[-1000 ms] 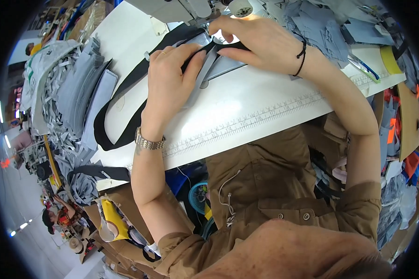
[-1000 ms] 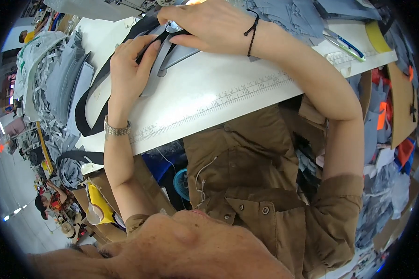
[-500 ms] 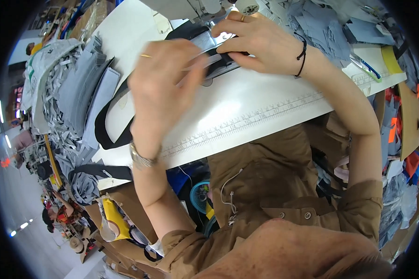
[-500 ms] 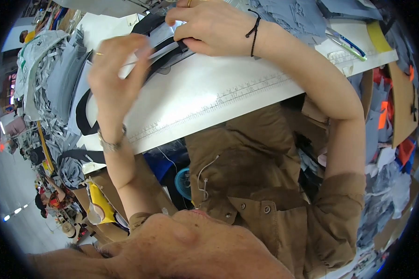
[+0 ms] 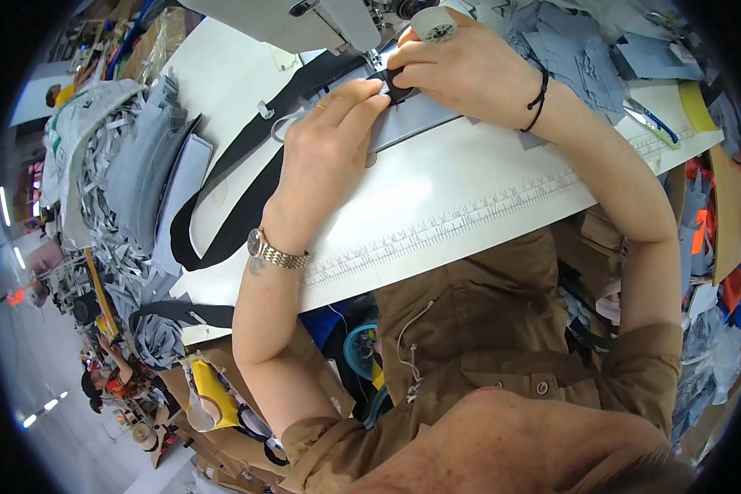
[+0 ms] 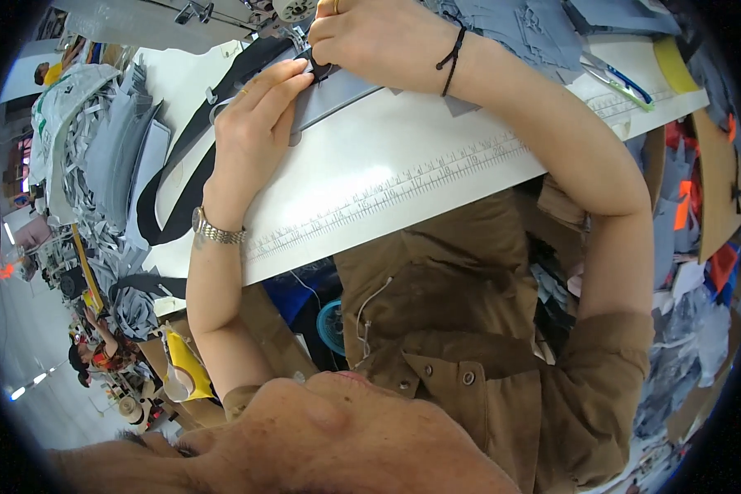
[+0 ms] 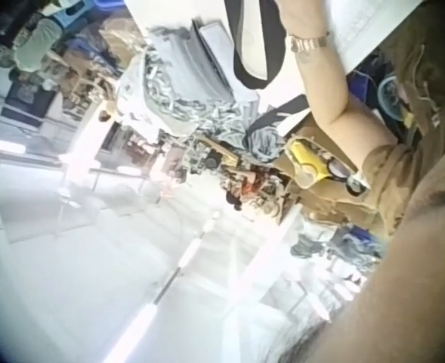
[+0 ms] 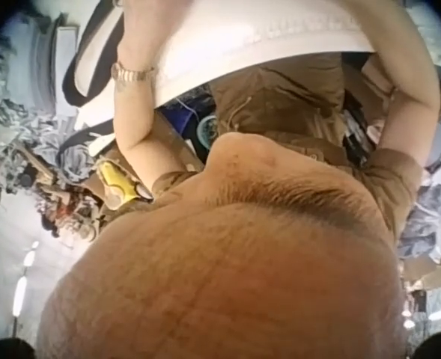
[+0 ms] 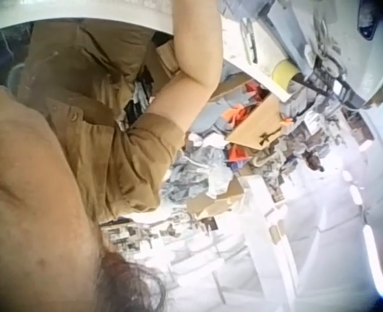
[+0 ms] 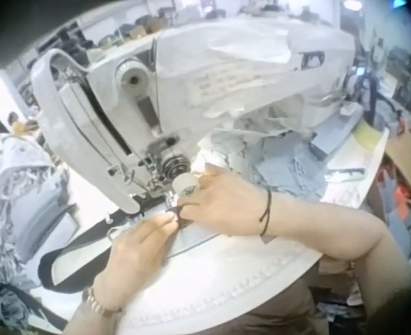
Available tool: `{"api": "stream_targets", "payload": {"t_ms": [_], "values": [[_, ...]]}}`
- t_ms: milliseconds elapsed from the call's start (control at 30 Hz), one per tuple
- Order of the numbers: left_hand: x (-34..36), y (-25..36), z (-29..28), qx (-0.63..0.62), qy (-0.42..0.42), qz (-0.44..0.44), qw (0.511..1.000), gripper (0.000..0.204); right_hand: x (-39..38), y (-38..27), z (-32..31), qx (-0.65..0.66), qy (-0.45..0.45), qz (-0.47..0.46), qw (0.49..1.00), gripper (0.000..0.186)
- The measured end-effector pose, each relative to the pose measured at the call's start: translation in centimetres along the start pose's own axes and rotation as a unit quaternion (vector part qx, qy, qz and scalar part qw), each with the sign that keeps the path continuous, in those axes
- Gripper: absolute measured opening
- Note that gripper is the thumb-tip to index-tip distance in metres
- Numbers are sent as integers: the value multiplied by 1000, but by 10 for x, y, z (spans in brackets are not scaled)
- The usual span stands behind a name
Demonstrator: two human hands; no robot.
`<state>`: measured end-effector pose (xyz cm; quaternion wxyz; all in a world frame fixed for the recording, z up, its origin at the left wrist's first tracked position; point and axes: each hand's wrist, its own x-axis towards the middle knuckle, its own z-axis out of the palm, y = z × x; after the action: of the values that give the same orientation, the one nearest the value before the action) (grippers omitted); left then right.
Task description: Sewing together fabric straps and components using an industrial sewing machine.
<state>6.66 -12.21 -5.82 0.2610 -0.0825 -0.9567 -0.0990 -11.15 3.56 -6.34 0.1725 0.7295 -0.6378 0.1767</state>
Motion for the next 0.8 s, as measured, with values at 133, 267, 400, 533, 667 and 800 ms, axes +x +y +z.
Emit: {"api": "stream_targets", "payload": {"t_ms": [133, 267, 400, 533, 667, 800], "values": [[5, -10, 2, -8, -8, 2, 1000, 28, 9, 5, -3, -20, 29, -22, 999, 13], [3, -13, 4, 3, 8, 2, 1000, 18, 16, 5, -7, -14, -84, 30, 996, 17], [3, -12, 5, -4, 15, -7, 1000, 16, 20, 3, -7, 1, -64, 41, 997, 23], [4, -14, 5, 4, 24, -7, 1000, 16, 22, 2, -11, 21, -82, 57, 995, 22], [5, -19, 6, 15, 22, -2, 1000, 22, 21, 2, -12, 7, -97, 98, 990, 23], [5, -24, 8, 21, 14, -15, 1000, 19, 19, 3, -3, -48, -50, 94, 993, 21]]}}
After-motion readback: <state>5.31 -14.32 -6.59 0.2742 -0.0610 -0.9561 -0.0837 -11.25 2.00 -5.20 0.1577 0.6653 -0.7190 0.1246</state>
